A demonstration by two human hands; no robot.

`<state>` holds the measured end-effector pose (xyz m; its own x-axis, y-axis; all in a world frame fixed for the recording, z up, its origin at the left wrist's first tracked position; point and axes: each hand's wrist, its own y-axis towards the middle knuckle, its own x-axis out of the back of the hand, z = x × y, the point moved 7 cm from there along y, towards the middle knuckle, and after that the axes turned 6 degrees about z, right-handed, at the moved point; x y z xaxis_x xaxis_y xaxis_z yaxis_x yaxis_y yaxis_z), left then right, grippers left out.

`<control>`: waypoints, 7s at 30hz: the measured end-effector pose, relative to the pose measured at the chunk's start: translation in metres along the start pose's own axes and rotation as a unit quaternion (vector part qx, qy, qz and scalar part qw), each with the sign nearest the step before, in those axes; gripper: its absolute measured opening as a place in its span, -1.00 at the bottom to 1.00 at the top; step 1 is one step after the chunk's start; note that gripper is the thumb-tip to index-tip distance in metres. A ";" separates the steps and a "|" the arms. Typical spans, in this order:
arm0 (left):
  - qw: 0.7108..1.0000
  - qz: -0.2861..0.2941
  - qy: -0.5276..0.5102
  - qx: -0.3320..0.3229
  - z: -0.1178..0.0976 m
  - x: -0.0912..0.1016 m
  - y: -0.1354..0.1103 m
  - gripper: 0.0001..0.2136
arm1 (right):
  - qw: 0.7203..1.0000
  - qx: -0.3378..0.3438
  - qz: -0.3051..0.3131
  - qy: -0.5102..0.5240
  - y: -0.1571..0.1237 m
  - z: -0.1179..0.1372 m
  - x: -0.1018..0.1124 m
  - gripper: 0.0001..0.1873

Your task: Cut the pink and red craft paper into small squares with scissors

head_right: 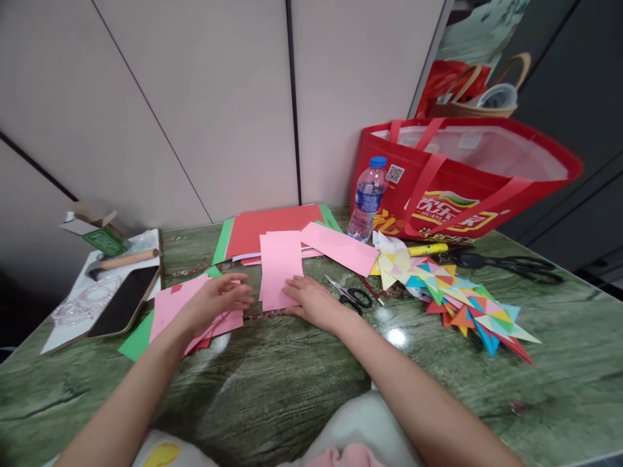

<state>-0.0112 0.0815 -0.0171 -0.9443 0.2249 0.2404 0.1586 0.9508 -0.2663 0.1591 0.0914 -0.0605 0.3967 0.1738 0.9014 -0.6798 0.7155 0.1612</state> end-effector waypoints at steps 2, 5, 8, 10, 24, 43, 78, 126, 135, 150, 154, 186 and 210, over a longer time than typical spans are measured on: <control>0.993 0.048 -0.093 0.061 0.013 -0.019 -0.001 -0.64 | 1.000 0.000 0.000 0.000 0.000 0.000 0.000 -0.49; 0.975 0.063 -0.187 0.102 0.022 -0.025 -0.001 -0.62 | 1.000 0.001 -0.001 0.001 0.000 -0.001 0.000 -0.48; 0.963 0.056 -0.237 0.116 0.024 -0.022 0.002 -0.69 | 1.000 0.004 -0.003 0.002 0.001 0.000 0.000 -0.48; 0.960 0.048 -0.247 0.121 0.025 -0.021 0.004 -0.73 | 1.000 0.006 -0.005 0.003 0.002 0.001 0.001 -0.49; 0.928 0.035 -0.353 0.114 0.026 -0.027 0.007 -0.85 | 0.999 0.020 -0.026 -0.002 0.002 0.004 0.004 -0.52; 0.930 0.079 -0.359 0.023 0.015 -0.029 0.014 -0.71 | 0.980 0.081 -0.102 0.148 -0.002 0.043 0.039 -0.78; 0.988 -0.015 -0.053 -0.142 -0.018 -0.021 -0.009 -0.70 | 0.941 -0.017 -0.277 0.195 -0.015 0.032 0.067 -0.81; 0.979 -0.104 0.003 -0.177 -0.020 -0.008 -0.017 -0.77 | 0.902 -0.066 -0.328 0.275 -0.024 0.027 0.076 -0.87; 0.977 -0.112 0.004 -0.181 -0.020 -0.008 -0.017 -0.79 | 0.889 -0.072 -0.331 0.308 -0.024 0.026 0.075 -0.89; 0.976 -0.109 0.010 -0.186 -0.020 -0.009 -0.017 -0.79 | 0.892 -0.067 -0.321 0.310 -0.022 0.023 0.073 -0.84; 0.976 -0.110 0.012 -0.185 -0.021 -0.008 -0.017 -0.79 | 0.893 -0.072 -0.320 0.307 -0.022 0.022 0.073 -0.84; 0.969 -0.120 0.071 -0.202 -0.035 -0.015 -0.024 -0.79 | 0.914 -0.056 -0.257 0.309 -0.015 0.028 0.070 -0.93; 0.972 -0.101 0.062 -0.200 -0.031 -0.017 -0.022 -0.75 | 0.907 -0.072 -0.244 0.337 -0.015 0.025 0.067 -0.92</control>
<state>0.0100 0.0635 0.0139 -0.9294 0.0256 0.3682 0.0972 0.9793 0.1773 0.1802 0.0755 0.0080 0.9481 0.1532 0.2787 -0.2546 0.8907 0.3766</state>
